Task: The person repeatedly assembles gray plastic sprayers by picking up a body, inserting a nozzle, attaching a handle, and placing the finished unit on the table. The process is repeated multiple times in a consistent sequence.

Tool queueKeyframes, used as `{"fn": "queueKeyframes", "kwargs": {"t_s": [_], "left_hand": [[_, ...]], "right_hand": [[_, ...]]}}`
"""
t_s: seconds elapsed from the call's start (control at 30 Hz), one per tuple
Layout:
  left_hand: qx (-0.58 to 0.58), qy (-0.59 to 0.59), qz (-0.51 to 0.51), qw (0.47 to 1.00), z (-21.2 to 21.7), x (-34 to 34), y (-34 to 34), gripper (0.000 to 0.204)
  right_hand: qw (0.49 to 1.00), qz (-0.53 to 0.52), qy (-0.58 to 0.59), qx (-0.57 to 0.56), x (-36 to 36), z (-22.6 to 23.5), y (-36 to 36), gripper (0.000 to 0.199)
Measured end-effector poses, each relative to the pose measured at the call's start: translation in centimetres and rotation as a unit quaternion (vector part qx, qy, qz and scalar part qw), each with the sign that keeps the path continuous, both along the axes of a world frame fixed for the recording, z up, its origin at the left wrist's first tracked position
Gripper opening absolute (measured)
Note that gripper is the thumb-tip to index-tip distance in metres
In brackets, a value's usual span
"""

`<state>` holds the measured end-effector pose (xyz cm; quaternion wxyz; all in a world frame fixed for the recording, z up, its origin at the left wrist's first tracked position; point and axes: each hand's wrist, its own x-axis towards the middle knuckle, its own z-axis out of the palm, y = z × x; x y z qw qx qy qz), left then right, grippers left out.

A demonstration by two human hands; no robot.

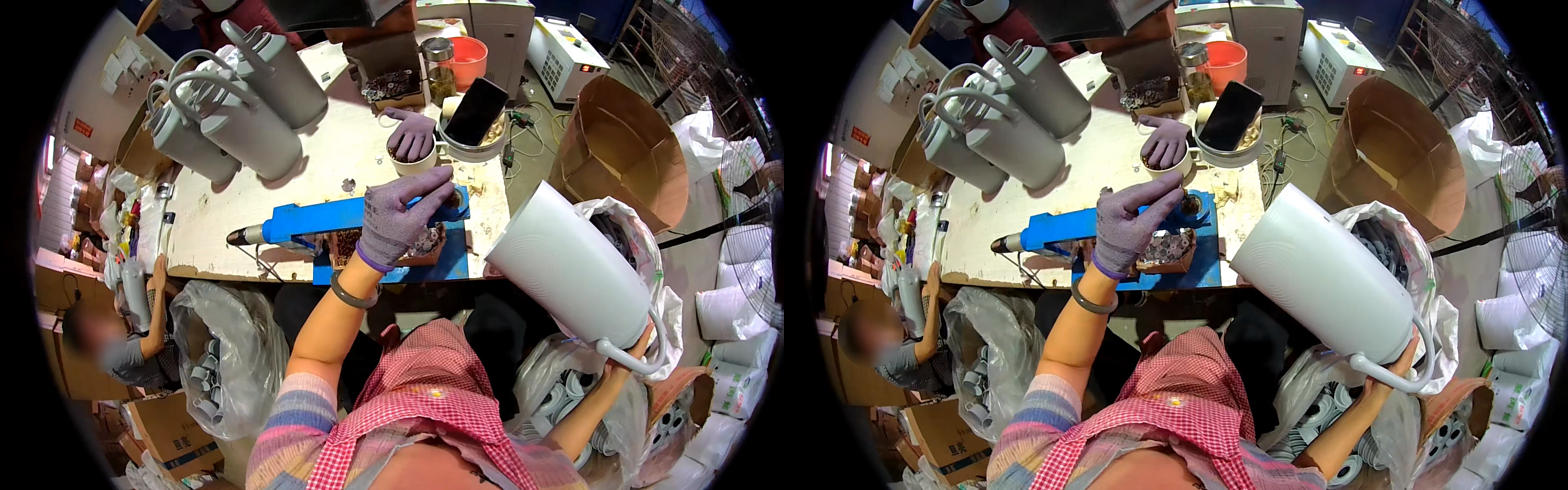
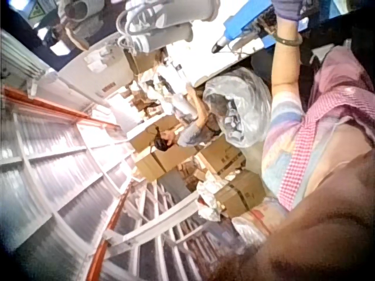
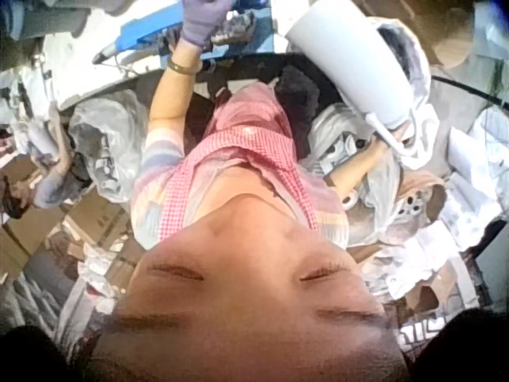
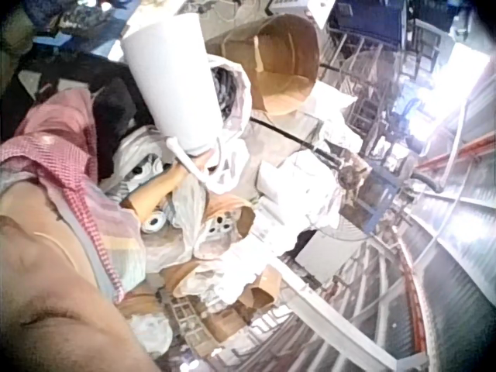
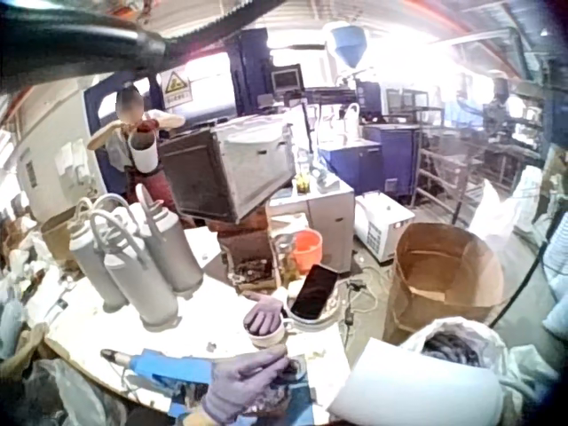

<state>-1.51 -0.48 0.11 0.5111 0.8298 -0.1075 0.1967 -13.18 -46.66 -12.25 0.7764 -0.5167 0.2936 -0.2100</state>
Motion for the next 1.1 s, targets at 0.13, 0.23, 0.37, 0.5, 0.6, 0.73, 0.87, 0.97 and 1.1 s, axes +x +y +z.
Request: {"fn": "queueKeyframes", "kwargs": {"t_s": [0.13, 0.23, 0.37, 0.5, 0.6, 0.73, 0.87, 0.97, 1.1], "left_hand": [[-0.029, 0.011, -0.007, 0.999, -1.9, 0.6, -0.8, 0.026], [-0.068, 0.038, -0.002, 0.997, -2.2, 0.4, -1.2, 0.026], [-0.192, 0.128, -0.033, 0.972, -2.0, 0.5, -1.0, 0.032], [-0.269, 0.157, -0.083, 0.947, -1.2, -0.1, -0.4, 0.059], [-0.276, 0.184, -0.079, 0.94, -0.7, -1.0, 1.2, 0.07], [-0.211, 0.127, -0.016, 0.969, -1.4, -1.1, 2.0, 0.056], [-0.194, 0.074, -0.01, 0.978, -1.6, -0.1, 0.3, 0.034], [-0.081, 0.037, 0.0, 0.996, -2.0, 0.6, -0.5, 0.026], [-0.02, -0.009, -0.052, 0.998, -2.3, 0.8, 0.2, 0.043]], "right_hand": [[1.0, 0.008, -0.006, 0.001, 0.1, -0.5, -0.2, 0.054], [1.0, 0.015, -0.005, -0.018, 0.6, -1.0, -0.4, 0.054], [1.0, 0.002, 0.003, -0.018, 1.6, -0.3, 0.1, 0.052], [0.998, 0.028, -0.013, -0.051, 3.5, 1.1, -0.4, 0.048], [0.996, 0.03, -0.013, -0.084, 5.8, 4.2, 0.3, 0.046], [0.981, 0.102, -0.075, -0.147, 9.2, 5.4, -0.6, 0.048], [0.955, 0.175, -0.107, -0.213, 12.1, 6.8, -0.1, 0.048], [0.964, 0.159, -0.115, -0.182, 13.0, 7.5, 1.0, 0.049], [0.954, 0.198, -0.153, -0.166, 12.8, 5.8, -1.3, 0.05]]}}
